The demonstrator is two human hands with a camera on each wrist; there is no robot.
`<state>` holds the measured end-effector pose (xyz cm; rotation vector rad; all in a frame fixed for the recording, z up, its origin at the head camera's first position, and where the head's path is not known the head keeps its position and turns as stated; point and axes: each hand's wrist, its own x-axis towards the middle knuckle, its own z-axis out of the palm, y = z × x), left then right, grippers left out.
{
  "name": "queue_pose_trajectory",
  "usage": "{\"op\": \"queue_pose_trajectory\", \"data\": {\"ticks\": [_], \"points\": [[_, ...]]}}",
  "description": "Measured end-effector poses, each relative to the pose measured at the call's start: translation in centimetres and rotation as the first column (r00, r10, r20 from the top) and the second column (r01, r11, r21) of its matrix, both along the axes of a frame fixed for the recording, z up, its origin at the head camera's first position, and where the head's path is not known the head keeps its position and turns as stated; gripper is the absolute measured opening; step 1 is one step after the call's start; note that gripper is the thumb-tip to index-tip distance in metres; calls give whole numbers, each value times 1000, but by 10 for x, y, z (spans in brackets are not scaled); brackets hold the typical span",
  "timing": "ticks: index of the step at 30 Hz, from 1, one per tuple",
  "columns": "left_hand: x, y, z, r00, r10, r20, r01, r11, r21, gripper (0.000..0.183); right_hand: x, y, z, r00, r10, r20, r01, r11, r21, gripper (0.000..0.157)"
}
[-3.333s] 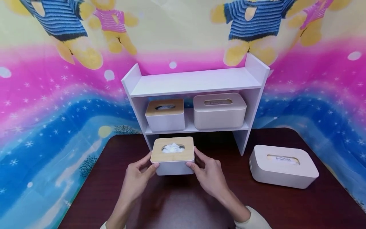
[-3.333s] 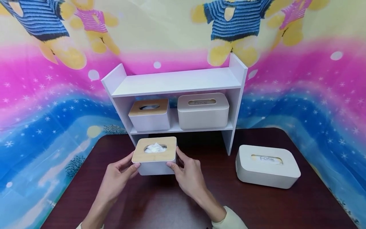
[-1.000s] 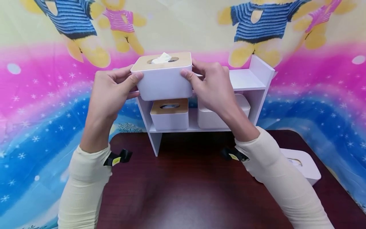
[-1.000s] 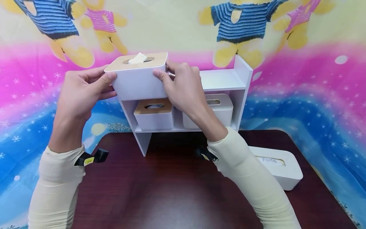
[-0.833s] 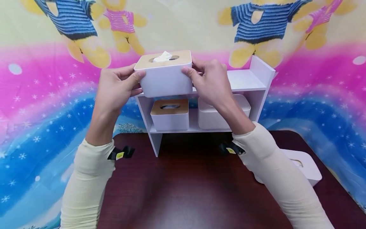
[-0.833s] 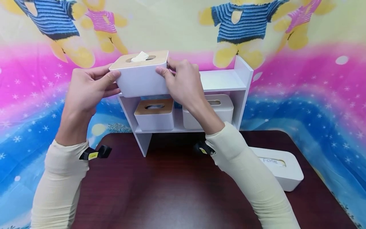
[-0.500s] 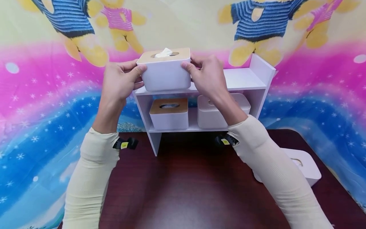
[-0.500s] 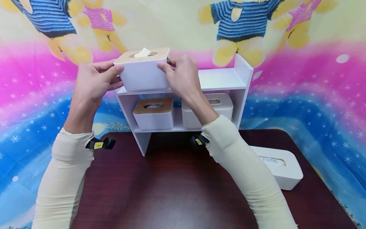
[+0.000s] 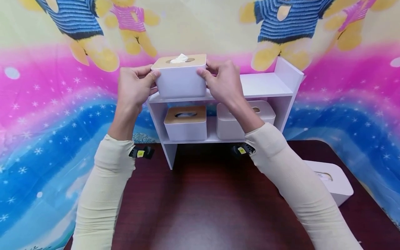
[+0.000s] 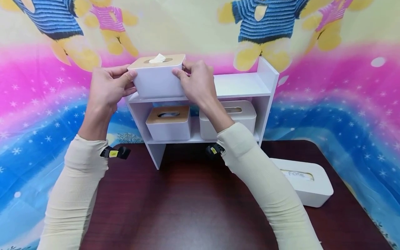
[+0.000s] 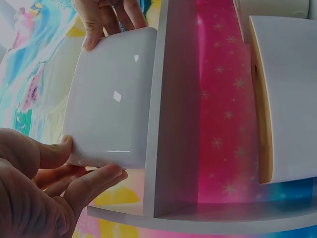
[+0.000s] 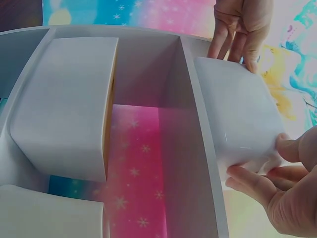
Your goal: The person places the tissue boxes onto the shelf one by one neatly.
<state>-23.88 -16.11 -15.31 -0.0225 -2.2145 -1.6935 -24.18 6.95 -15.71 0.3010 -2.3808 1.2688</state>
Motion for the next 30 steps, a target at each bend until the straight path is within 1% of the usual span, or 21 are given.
{"op": "queue_pose_trajectory", "data": {"ticks": [4,7,9,12,14,17,21,24,27,30], "points": [[-1,1,-1,1000,23,8,-23,1000,-9,47,-1,0,-1,1000,-21,-18,22,999,46,47],[-1,1,0,999,31,14,-30,999,-19,47,-2,0,-2,1000,-24,-14,25,998,51,49],[0,2,0,999,31,23,-31,999,-26,49,-1,1,-2,1000,-15,-8,16,998,54,51],[6,1,-2,999,28,32,-25,997,-73,56,1,4,-4,1000,24,5,-24,999,48,56],[12,0,-4,1000,21,21,-19,994,-108,64,5,9,-6,999,47,21,-48,998,48,61],[26,-1,-10,1000,25,-14,-27,987,-160,73,14,22,-13,997,67,31,-68,997,26,66],[44,0,-20,996,43,-83,-58,980,-190,73,33,40,-24,997,73,23,-72,997,-25,64],[56,0,-28,991,32,-132,-56,983,-176,68,50,53,-33,997,75,-3,-75,996,-43,61],[67,1,-37,989,16,-148,-38,988,-151,65,65,64,-43,995,81,-52,-84,995,-46,59],[75,2,-48,989,5,-145,-25,990,-139,64,76,73,-54,994,84,-76,-86,996,-25,57]]}}
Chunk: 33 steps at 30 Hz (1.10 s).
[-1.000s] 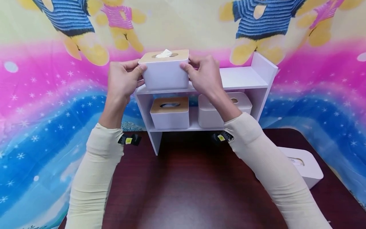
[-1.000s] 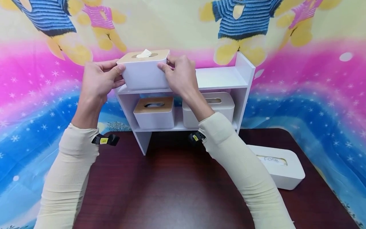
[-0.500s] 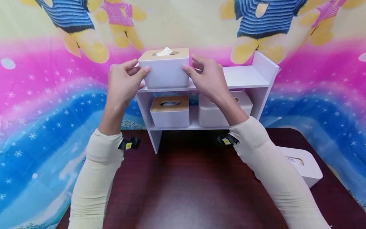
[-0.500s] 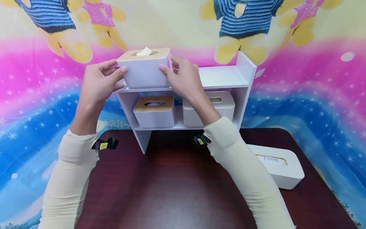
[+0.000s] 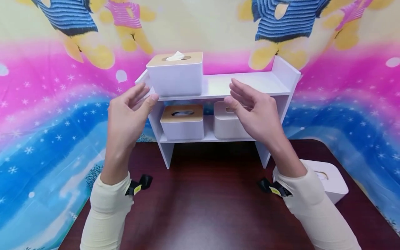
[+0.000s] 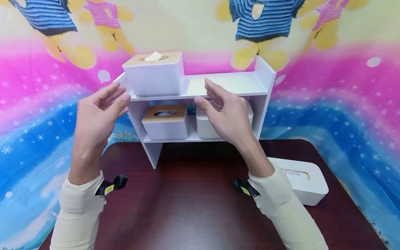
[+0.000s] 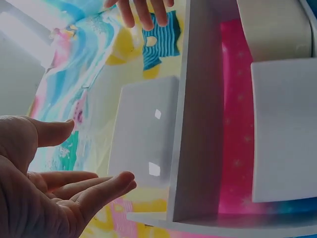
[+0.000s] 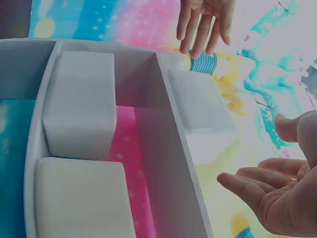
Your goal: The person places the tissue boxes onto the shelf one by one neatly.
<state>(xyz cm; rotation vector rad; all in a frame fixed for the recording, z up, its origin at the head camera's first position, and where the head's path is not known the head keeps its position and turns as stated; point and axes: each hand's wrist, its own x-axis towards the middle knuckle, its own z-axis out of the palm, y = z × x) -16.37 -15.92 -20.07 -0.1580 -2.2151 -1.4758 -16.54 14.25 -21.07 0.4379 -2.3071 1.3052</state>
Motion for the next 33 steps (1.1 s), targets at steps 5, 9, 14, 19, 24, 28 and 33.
{"op": "queue_pose_trajectory", "data": {"ticks": [5,9,14,19,24,28,33], "points": [[9,1,-22,1000,-24,16,24,1000,13,59,15,13,-21,1000,0,0,0,1000,31,56],[12,3,-45,997,-64,52,62,997,39,56,25,25,-40,1000,1,13,-2,1000,27,56],[10,9,-74,989,-104,108,99,994,54,56,34,42,-65,999,-20,35,19,1000,19,57],[6,14,-103,982,-130,138,123,991,57,57,39,60,-91,992,-79,98,73,996,58,59],[1,23,-129,972,-152,181,139,987,84,58,39,77,-116,985,-110,135,100,992,77,60],[-4,31,-149,964,-163,210,152,986,69,59,39,86,-131,980,-126,152,114,990,85,61],[-9,41,-170,956,-197,216,191,980,49,59,38,95,-146,975,-144,171,127,986,108,62]]}}
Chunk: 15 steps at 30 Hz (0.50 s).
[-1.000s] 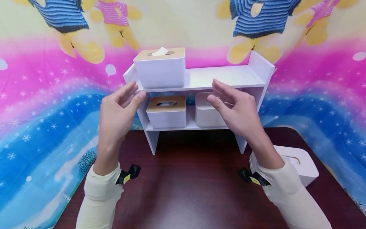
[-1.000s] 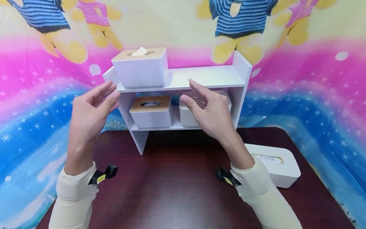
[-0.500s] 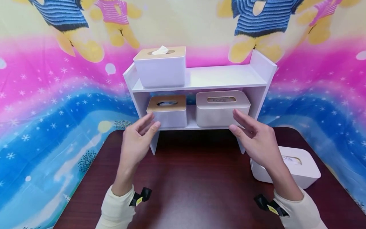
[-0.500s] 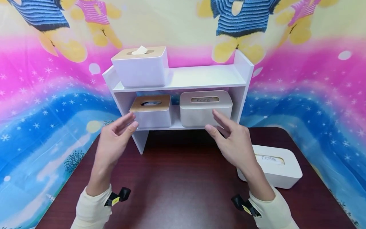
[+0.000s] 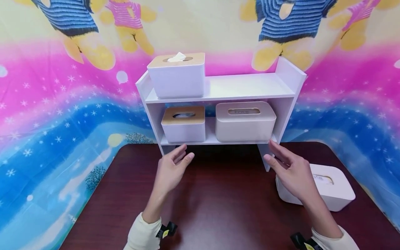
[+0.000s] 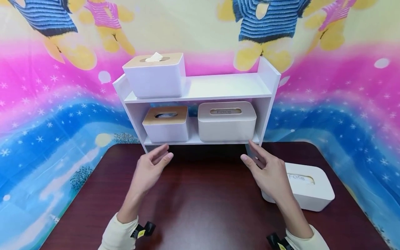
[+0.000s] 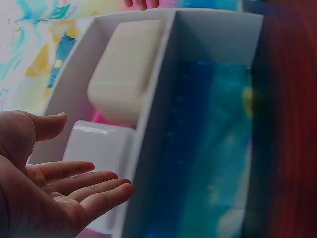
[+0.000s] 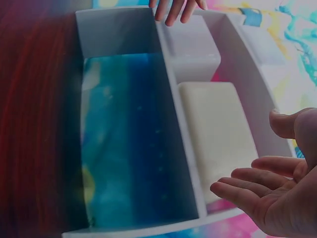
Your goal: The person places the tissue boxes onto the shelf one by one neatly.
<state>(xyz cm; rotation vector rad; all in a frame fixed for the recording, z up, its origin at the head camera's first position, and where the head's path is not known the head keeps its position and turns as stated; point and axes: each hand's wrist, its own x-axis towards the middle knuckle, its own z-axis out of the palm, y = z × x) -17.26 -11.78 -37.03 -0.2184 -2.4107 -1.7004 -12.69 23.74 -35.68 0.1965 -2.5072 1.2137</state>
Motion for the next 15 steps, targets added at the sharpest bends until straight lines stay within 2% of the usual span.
{"op": "queue_pose_trajectory", "data": {"ticks": [7,15], "points": [[-2,14,-20,999,-45,10,45,998,-51,57,3,15,-19,999,-39,33,39,999,-1,64],[-7,29,-33,997,-79,10,80,993,-90,55,0,37,-34,995,-86,56,83,995,58,62]]}}
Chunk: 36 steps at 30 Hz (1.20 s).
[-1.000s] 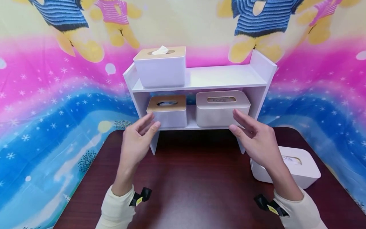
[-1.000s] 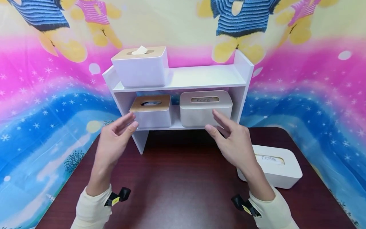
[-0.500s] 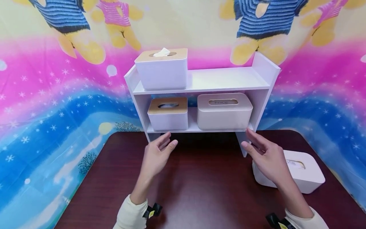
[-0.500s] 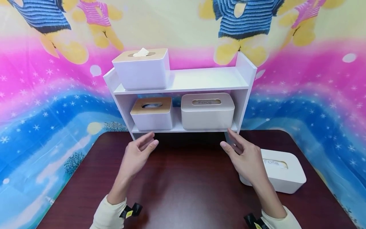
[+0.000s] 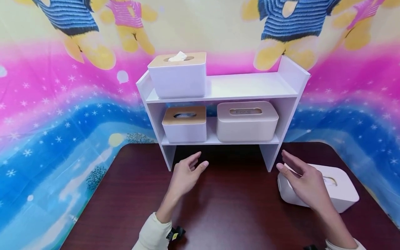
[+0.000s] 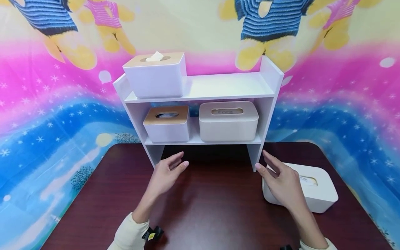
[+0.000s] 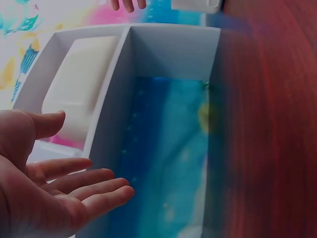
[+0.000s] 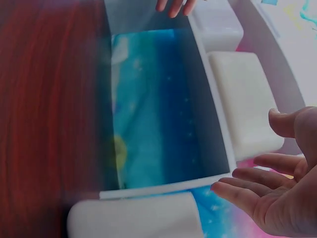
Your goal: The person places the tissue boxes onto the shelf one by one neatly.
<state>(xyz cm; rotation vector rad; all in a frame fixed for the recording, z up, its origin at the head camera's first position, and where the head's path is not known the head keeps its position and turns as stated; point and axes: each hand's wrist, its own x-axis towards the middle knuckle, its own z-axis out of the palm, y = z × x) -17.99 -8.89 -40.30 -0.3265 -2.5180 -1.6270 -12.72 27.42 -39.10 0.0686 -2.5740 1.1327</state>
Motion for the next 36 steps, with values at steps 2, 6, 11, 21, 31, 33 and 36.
{"op": "queue_pose_trajectory", "data": {"ticks": [2,6,11,21,31,33,36], "points": [[-1,7,-3,1000,-16,-2,16,1000,-5,55,1,6,-2,1000,-20,3,20,1000,23,63],[-2,22,-9,999,-48,0,48,999,-18,55,4,21,-5,998,-57,8,57,996,71,64],[-3,42,-16,996,-87,-6,87,996,-27,56,8,41,-10,995,-103,20,100,988,114,65],[1,86,-16,987,-157,-25,153,982,-111,56,24,76,-19,966,-256,22,247,949,195,69],[8,129,-21,977,-212,-21,207,967,-150,61,36,113,-26,936,-349,52,332,922,201,78],[11,135,-24,976,-220,-5,217,965,-145,62,40,118,-30,934,-354,48,340,921,188,77],[18,145,-30,977,-211,27,212,965,-152,65,44,122,-37,928,-367,57,352,919,179,78]]}}
